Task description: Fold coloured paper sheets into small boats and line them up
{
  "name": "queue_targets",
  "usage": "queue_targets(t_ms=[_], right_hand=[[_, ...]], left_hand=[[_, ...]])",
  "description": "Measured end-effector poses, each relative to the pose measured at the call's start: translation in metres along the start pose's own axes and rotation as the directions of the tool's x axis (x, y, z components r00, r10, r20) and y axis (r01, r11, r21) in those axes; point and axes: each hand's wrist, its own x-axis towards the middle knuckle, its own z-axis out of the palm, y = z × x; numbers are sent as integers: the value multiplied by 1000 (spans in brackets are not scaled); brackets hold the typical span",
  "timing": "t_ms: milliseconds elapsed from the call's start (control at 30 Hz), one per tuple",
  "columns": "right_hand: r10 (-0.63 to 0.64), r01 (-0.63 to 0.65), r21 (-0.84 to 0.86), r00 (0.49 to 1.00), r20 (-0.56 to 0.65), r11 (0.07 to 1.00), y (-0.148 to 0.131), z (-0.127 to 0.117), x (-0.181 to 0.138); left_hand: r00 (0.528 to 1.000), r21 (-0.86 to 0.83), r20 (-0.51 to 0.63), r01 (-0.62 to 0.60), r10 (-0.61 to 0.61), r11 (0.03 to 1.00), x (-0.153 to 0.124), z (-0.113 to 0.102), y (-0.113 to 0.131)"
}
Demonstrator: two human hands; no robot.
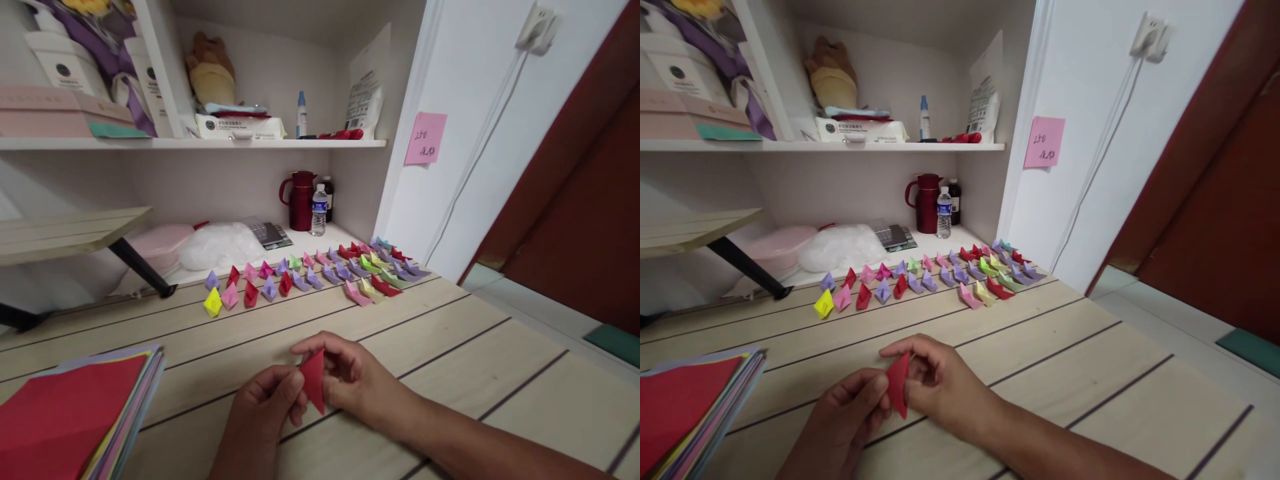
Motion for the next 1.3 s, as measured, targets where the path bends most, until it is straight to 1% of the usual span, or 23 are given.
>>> queue_targets(t_ms=[67,167,233,300,367,433,500,567,633,767,867,1000,1133,1200,1300], right_hand=[[-10,6,-71,999,-49,997,2,-1,0],[-78,39,-241,985,-154,970,4,-5,0],[-144,85,-345,978,-151,935,2,-6,-1],[-211,141,-445,971,-113,885,-2,-5,-2],[-265,181,-525,960,-88,832,-5,-3,-4],[-291,193,-565,953,-86,802,-5,1,-5],[-307,191,-590,946,-102,784,-3,3,-6],[-338,187,-633,933,-125,751,0,4,-7],[-389,195,-680,910,-144,707,2,4,-7],[-498,261,-726,857,-129,636,3,1,-6],[-539,313,-745,839,-74,589,3,-1,-5],[-539,349,-778,842,16,522,1,-1,-8],[-542,388,-844,828,143,371,-2,0,-12],[-534,390,-865,826,177,316,-4,-1,-13],[-537,384,-866,827,167,322,-5,-3,-14]], left_hand=[[996,40,-31,-78,80,996,3,-1,-4],[982,98,-81,-165,173,981,8,-5,-9],[970,113,-113,-202,214,973,11,-7,-11],[960,143,-127,-232,250,962,12,-8,-12],[963,164,-91,-238,255,957,12,-8,-11],[981,108,1,-194,195,975,10,-6,-10],[992,-14,107,-70,72,997,6,-3,-10],[985,-102,165,66,-49,993,0,1,-10],[973,-158,189,161,-131,974,-6,5,-11],[937,-292,295,272,-184,917,-14,10,-17],[931,-362,321,291,-175,886,-15,11,-21],[942,-420,302,269,-146,867,-14,13,-23],[962,-454,234,234,-139,860,-17,16,-19],[967,-452,207,231,-151,861,-19,17,-17],[954,-468,238,275,-180,840,-20,16,-14]])
